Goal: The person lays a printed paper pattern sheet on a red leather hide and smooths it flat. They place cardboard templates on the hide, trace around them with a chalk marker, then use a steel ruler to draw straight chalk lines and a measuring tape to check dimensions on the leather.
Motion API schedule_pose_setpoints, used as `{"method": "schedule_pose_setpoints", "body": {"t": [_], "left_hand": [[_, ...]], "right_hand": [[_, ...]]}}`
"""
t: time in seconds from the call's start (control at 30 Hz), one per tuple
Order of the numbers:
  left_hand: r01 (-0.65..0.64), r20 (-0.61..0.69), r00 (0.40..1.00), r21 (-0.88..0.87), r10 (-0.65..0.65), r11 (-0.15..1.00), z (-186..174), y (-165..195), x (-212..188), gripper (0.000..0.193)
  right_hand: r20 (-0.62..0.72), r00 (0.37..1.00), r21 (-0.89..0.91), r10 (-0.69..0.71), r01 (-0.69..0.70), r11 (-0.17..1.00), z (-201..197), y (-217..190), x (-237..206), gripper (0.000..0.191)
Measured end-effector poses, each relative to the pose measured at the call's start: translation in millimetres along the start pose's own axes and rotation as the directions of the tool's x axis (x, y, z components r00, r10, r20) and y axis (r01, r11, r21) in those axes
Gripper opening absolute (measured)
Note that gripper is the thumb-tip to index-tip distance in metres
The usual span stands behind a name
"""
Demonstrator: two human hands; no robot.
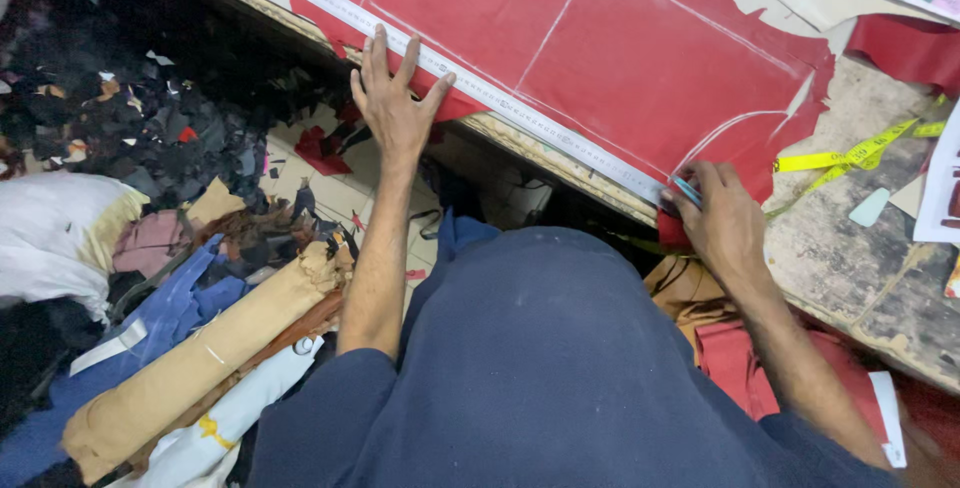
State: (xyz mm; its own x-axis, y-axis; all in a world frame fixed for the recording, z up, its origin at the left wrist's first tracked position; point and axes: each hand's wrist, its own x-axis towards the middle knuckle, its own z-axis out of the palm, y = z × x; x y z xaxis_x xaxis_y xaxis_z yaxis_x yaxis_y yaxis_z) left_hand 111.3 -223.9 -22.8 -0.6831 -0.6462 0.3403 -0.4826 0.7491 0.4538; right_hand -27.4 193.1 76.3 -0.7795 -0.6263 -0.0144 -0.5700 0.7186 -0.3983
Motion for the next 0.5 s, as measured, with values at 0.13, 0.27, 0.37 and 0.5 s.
{"method": "schedule_pose_setpoints", "body": {"t": [0.13, 0.27, 0.37, 0.5], "left_hand": [[0.019, 0.011, 1.0, 0.011, -0.019, 1.0, 5, 1, 0, 0.074], [0.024, 0.032, 0.999, 0.021, -0.025, 0.999, 5, 3, -3, 0.076], [0.018, 0.026, 0.999, 0.011, -0.019, 1.0, 6, 3, -4, 0.079], [0.016, 0.017, 1.0, -0.017, -0.016, 1.0, 10, 2, -5, 0.086]], "right_hand": [[-0.064, 0.996, -0.02, 0.061, -0.062, 0.998, 2, 14, -23, 0.03], [-0.188, 0.982, 0.079, 0.01, 0.005, 0.997, 18, 25, -42, 0.03], [-0.21, 0.978, 0.097, 0.005, 0.016, 0.995, 26, 32, -44, 0.028], [-0.21, 0.977, 0.068, -0.042, 0.057, 0.996, 27, 36, -44, 0.029]]}}
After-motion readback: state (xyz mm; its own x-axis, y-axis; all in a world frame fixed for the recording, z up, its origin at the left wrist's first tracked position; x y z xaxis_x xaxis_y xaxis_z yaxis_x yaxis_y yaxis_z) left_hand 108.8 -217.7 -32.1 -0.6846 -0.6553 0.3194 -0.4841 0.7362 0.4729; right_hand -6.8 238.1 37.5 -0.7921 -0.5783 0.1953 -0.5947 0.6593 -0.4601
